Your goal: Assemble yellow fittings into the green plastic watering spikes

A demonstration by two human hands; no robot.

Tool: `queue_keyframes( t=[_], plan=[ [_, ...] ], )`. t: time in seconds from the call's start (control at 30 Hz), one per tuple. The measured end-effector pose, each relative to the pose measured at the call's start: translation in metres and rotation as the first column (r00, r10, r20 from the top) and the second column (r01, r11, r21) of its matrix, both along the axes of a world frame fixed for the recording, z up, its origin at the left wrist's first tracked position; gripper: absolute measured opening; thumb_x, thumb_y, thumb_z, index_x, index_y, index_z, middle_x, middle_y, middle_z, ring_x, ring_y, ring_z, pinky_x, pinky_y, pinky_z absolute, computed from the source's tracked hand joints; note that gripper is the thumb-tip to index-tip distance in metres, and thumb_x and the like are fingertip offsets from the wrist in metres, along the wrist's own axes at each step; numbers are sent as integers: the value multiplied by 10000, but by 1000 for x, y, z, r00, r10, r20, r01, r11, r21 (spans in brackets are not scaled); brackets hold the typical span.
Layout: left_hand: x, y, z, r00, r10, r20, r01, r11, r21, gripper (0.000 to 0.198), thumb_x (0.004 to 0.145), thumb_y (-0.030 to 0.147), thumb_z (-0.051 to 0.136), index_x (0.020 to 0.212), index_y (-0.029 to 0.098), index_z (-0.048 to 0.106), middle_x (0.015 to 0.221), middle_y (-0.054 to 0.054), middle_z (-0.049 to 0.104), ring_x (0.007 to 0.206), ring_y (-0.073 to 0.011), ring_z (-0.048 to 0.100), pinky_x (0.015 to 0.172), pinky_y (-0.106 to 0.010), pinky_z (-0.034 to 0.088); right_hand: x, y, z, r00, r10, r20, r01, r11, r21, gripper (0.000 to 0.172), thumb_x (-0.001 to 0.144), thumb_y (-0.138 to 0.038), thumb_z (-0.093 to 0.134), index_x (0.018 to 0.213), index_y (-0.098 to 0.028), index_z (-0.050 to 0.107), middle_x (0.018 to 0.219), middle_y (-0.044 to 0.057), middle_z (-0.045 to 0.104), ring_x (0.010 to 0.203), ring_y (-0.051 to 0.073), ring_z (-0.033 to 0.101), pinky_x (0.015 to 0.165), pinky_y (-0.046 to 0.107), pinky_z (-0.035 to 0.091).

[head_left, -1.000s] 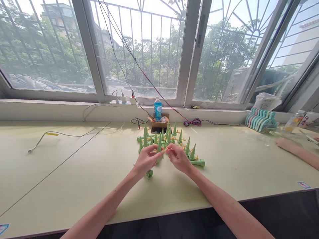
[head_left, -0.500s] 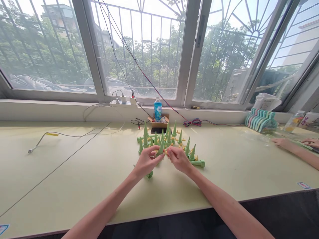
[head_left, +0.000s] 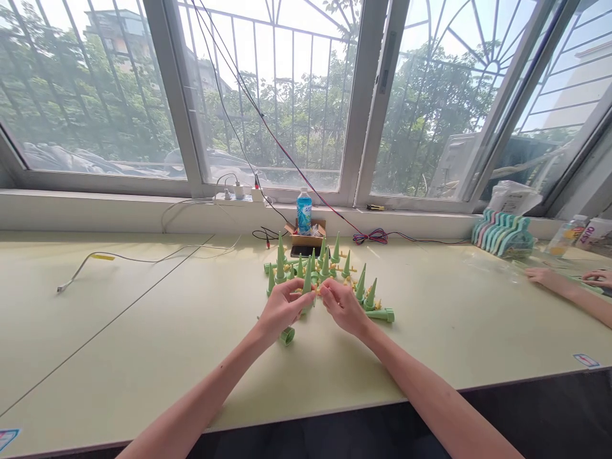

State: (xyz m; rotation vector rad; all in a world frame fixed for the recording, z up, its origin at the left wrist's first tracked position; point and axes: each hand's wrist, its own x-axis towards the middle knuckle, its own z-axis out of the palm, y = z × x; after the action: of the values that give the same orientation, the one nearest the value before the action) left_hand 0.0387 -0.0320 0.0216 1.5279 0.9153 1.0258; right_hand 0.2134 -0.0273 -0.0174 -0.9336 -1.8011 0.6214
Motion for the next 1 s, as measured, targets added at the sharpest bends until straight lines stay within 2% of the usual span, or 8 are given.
queue_keyframes(
  t=[0.27, 0.43, 0.6, 0.77, 0.87, 1.0],
  plan=[
    [0, 1, -2, 1000, -7, -1, 7, 1000, -1, 339, 682, 463, 749, 788, 173, 610, 576, 34, 506, 406, -61, 382, 376, -200, 247, 0, 2, -2, 1000, 8, 4, -8, 1000, 4, 376, 982, -466, 355, 701, -217, 378, 577, -50, 343, 494, 101, 306, 476, 225, 281],
    [0, 1, -3, 999, -10, -38, 12, 999, 38, 335, 715, 473, 726, 806, 173, 609, 547, 49, 449, 405, -57, 343, 380, -195, 228, 0, 2, -2, 1000, 10, 0, -10, 1000, 10, 380, 985, -441, 352, 679, -215, 353, 582, -42, 367, 505, 103, 320, 485, 226, 288],
    [-1, 1, -8, 996, -3, -86, 18, 985, 172, 284, 775, 425, 685, 848, 160, 615, 580, 42, 429, 452, -59, 315, 400, -187, 209, 0, 2, -2, 1000, -5, 24, 5, 1000, 16, 400, 991, -437, 342, 660, -212, 351, 563, -41, 384, 499, 104, 343, 490, 231, 291],
    [1, 2, -10, 988, 76, -135, -27, 943, 333, 250, 793, 398, 667, 834, 156, 614, 624, 33, 404, 514, -78, 320, 426, -192, 297, 1, 3, -3, 1000, -10, 24, 10, 1000, 1, 424, 995, -438, 333, 641, -208, 363, 555, -38, 397, 495, 103, 357, 493, 235, 296],
    [1, 1, -9, 979, 113, -169, -27, 896, 442, 191, 824, 351, 631, 842, 161, 637, 714, 1, 488, 575, -93, 370, 471, -198, 376, 1, 4, -4, 1000, -4, 3, 4, 1000, -19, 423, 991, -445, 341, 640, -209, 357, 560, -40, 387, 492, 100, 354, 488, 233, 292],
    [1, 1, -10, 974, 113, -198, 2, 864, 504, 147, 846, 290, 600, 899, 174, 673, 783, -20, 568, 613, -104, 407, 497, -197, 415, 1, 5, -6, 1000, 20, -24, -20, 999, -38, 407, 988, -436, 352, 648, -212, 346, 562, -47, 360, 484, 96, 338, 479, 232, 280]
  ],
)
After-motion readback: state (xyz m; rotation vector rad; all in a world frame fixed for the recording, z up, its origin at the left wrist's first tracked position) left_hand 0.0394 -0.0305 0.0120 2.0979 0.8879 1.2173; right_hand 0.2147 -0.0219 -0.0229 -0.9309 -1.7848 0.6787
